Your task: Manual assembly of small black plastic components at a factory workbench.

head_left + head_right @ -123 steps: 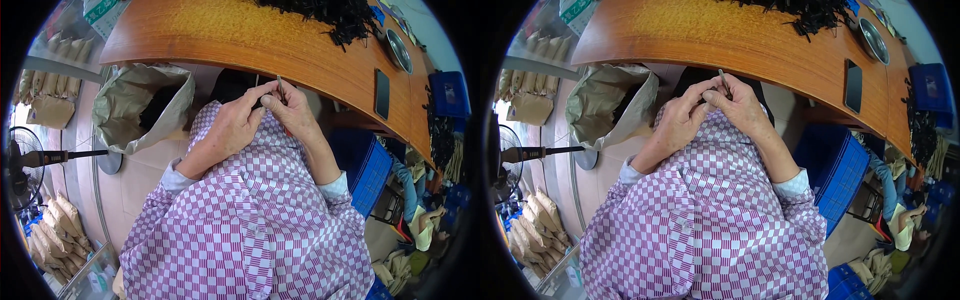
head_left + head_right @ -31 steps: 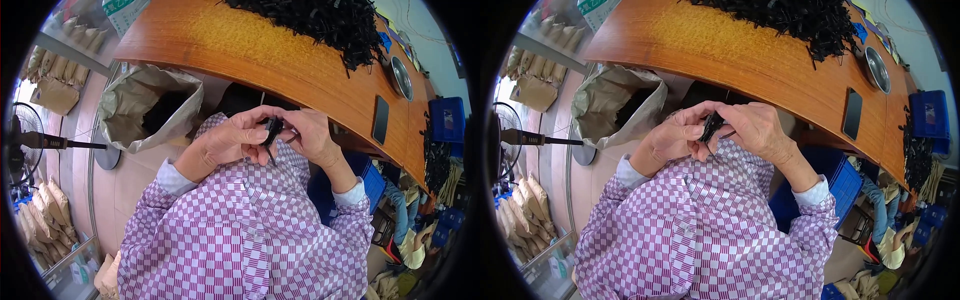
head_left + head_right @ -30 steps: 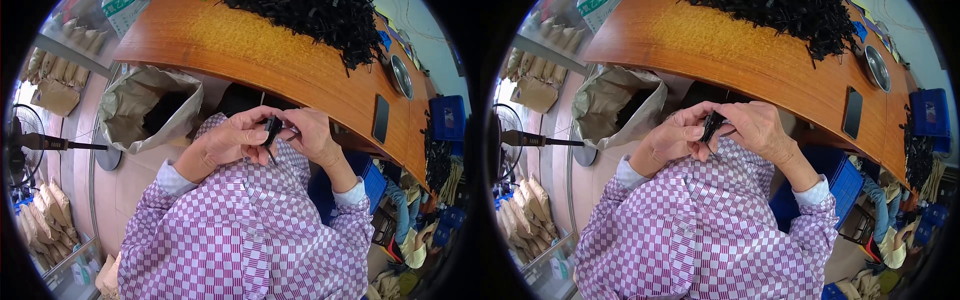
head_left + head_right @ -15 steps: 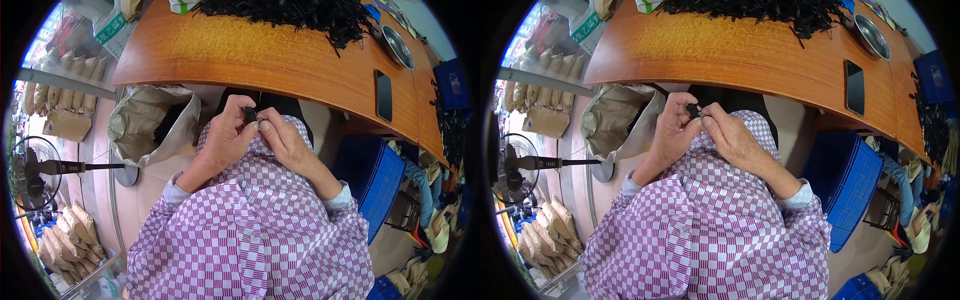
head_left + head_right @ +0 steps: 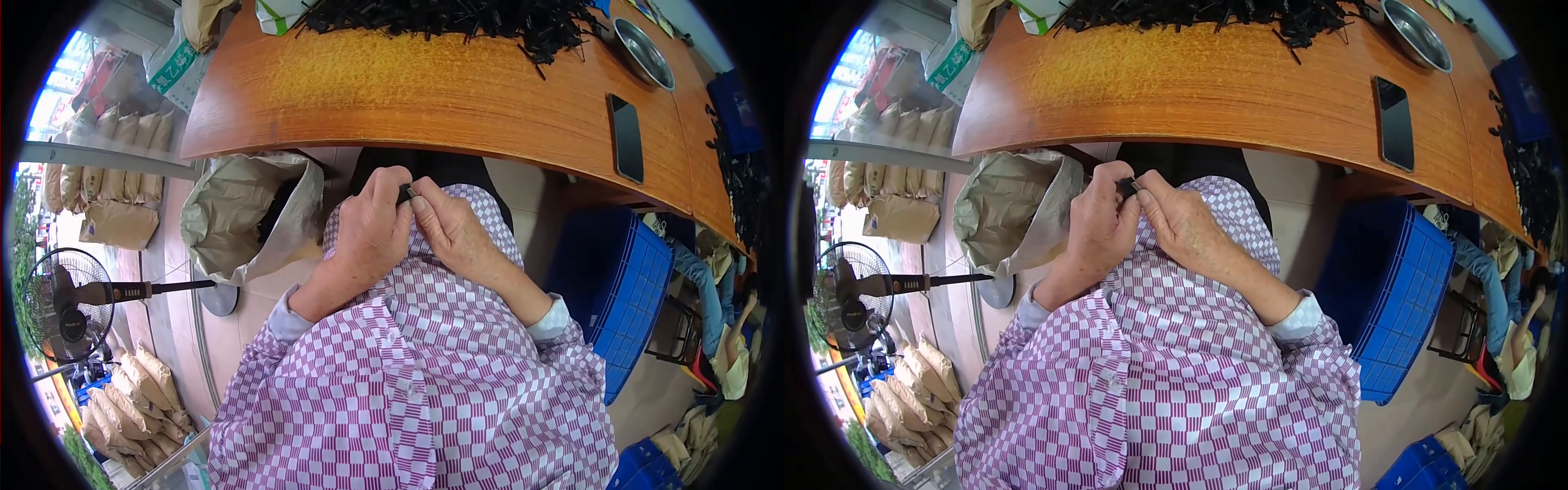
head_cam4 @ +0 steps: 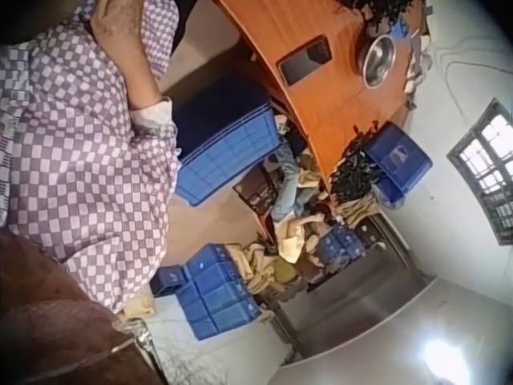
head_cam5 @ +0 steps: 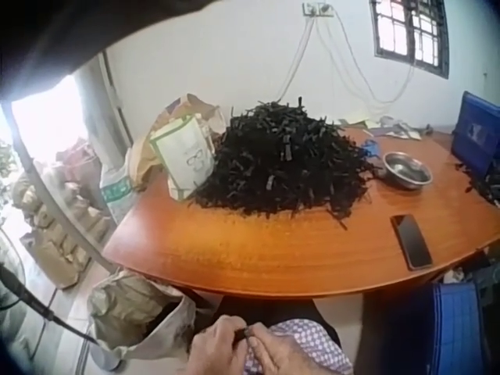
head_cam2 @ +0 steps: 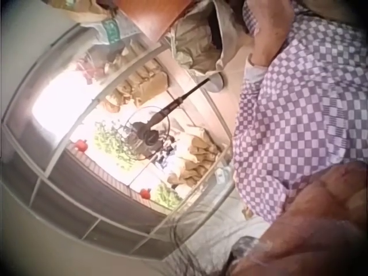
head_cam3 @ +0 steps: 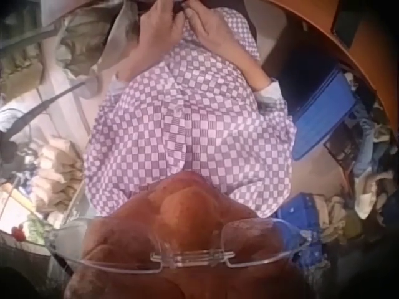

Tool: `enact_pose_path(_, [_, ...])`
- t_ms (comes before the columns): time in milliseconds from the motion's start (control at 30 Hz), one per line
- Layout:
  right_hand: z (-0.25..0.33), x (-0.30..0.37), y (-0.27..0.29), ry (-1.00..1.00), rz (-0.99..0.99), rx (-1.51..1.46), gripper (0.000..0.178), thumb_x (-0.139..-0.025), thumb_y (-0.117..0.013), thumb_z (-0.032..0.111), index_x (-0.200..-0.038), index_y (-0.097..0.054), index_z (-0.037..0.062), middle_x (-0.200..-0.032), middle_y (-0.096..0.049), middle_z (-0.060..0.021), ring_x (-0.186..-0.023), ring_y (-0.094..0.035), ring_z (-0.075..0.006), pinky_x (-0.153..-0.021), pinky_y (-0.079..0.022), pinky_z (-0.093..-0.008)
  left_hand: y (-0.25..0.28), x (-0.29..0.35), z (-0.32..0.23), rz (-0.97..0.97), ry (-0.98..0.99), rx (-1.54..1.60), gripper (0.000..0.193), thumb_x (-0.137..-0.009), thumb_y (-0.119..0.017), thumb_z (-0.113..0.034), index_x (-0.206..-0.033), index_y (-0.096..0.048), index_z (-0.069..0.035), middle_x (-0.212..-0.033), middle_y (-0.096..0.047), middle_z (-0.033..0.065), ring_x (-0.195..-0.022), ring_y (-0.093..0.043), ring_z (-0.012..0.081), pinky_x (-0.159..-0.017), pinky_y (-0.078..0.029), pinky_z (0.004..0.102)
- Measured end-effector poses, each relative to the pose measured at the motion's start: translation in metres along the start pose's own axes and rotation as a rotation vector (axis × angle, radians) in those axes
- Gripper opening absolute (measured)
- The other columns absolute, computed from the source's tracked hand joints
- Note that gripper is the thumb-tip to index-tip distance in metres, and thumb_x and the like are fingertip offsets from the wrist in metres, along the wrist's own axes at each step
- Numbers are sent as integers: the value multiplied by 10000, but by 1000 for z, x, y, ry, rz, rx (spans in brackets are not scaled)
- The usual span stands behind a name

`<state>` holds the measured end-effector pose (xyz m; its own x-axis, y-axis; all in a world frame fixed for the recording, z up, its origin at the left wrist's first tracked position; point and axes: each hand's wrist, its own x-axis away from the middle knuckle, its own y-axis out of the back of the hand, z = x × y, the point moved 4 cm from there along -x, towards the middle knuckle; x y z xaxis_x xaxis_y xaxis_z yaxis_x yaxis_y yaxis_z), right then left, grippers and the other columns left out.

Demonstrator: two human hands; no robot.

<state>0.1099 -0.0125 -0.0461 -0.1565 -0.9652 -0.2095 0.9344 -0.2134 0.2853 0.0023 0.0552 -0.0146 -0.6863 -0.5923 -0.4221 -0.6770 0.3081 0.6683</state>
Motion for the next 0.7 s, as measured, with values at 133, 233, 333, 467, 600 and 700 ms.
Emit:
enact_pose_path(133, [-6, 2, -3, -27, -49, -73, 158, -996, -443, 181, -1029, -478, 30, -639, -494, -196, -566, -567, -335, -503, -414, -386, -3, 0, 4, 31, -38, -23, 318, -807, -606, -2, -1085, -458, -47, -834, -551, 148, -624, -578, 230, -530, -462, 339])
enact_pose_path(233, [-5, -4, -1, -63, -42, -112, 176, -1010, -429, 196, -1009, -491, 32, -656, -516, -84, -546, -508, -175, -498, -390, -290, -2, -1, 9, -4, 164, 205, 271, -832, -584, 25, -1067, -468, -43, -854, -580, 85, -614, -569, 161, -515, -442, 298])
enact_pose_path(333, [-5, -8, 1, -105, -67, -195, 178, -1011, -440, 200, -1003, -503, 33, -685, -539, -24, -534, -469, -80, -486, -371, -227, 6, -4, 18, -56, 343, 647, 240, -868, -558, 15, -1085, -477, -46, -890, -595, 50, -616, -562, 123, -520, -429, 263])
enact_pose_path(467, [-4, -10, 1, -171, -111, -396, 160, -990, -496, 187, -1015, -515, 30, -737, -568, -20, -523, -444, -45, -459, -347, -186, 11, 3, 26, -102, 541, 1372, 247, -933, -509, -52, -1179, -478, -59, -958, -592, 49, -636, -557, 117, -556, -424, 225])
enact_pose_path(600, [2, -14, 0, -200, -72, -545, 173, -963, -554, 180, -1026, -526, 21, -755, -575, -23, -506, -425, -34, -436, -321, -164, 6, 12, 33, -20, 652, 1517, 316, -971, -473, -106, -1284, -452, -67, -994, -590, 64, -641, -550, 109, -564, -417, 209])
enact_pose_path(700, [2, -16, 1, -243, -67, -601, 195, -943, -593, 185, -1028, -532, 20, -750, -568, -15, -501, -420, -32, -427, -308, -160, 5, 13, 34, 94, 646, 1529, 366, -976, -472, -120, -1337, -429, -74, -997, -590, 72, -628, -543, 100, -539, -406, 203])
